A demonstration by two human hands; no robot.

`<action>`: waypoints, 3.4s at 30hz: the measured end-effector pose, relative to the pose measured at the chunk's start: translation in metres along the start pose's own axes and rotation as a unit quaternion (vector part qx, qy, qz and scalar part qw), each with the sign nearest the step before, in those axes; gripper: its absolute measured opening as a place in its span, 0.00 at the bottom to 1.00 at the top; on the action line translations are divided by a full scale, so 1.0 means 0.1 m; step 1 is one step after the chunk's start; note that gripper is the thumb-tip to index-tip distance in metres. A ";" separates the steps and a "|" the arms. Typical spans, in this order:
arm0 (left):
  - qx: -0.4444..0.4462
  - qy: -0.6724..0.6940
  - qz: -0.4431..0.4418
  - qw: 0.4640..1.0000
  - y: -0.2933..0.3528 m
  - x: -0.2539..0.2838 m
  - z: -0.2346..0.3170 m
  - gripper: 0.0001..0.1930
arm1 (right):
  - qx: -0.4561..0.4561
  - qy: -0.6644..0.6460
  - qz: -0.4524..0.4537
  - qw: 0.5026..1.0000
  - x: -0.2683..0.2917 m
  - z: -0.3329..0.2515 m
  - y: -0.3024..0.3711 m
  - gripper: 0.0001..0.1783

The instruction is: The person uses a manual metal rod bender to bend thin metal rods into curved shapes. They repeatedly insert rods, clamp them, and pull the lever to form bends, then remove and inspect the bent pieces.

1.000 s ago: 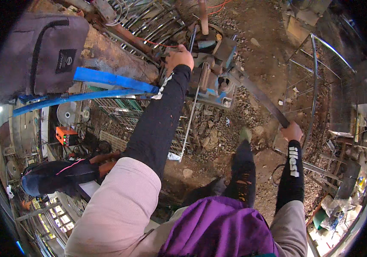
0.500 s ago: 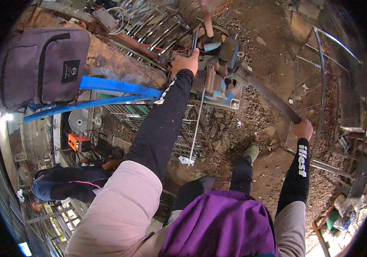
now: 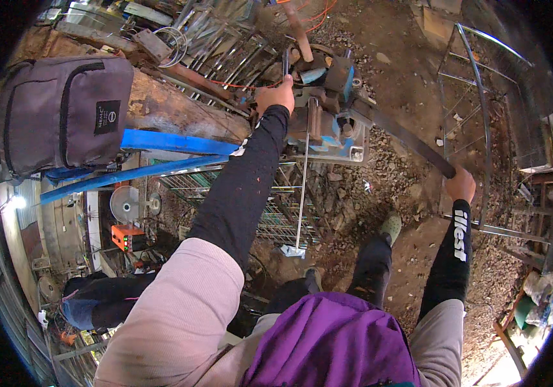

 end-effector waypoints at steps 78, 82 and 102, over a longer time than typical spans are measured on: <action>0.067 0.027 0.040 0.997 0.45 0.12 -0.08 0.28 | 0.059 0.252 -0.231 0.938 0.37 -0.61 -2.48 0.28; 0.059 0.040 0.015 0.997 0.36 0.04 -0.05 0.26 | 0.016 0.335 -0.146 0.931 0.49 -0.80 -2.99 0.32; 0.013 0.002 0.024 1.000 0.46 0.04 -0.02 0.27 | 0.097 0.455 -0.155 0.871 0.53 -2.13 -2.65 0.36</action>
Point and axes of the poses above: each hand's wrist, its own y-axis away from the middle knuckle, its own x-axis out of the back of the hand, z = x × y, the point moved 8 cm from there along -y, towards the middle knuckle, and after that the axes turned 15 degrees about -z, right-handed, at the moved point
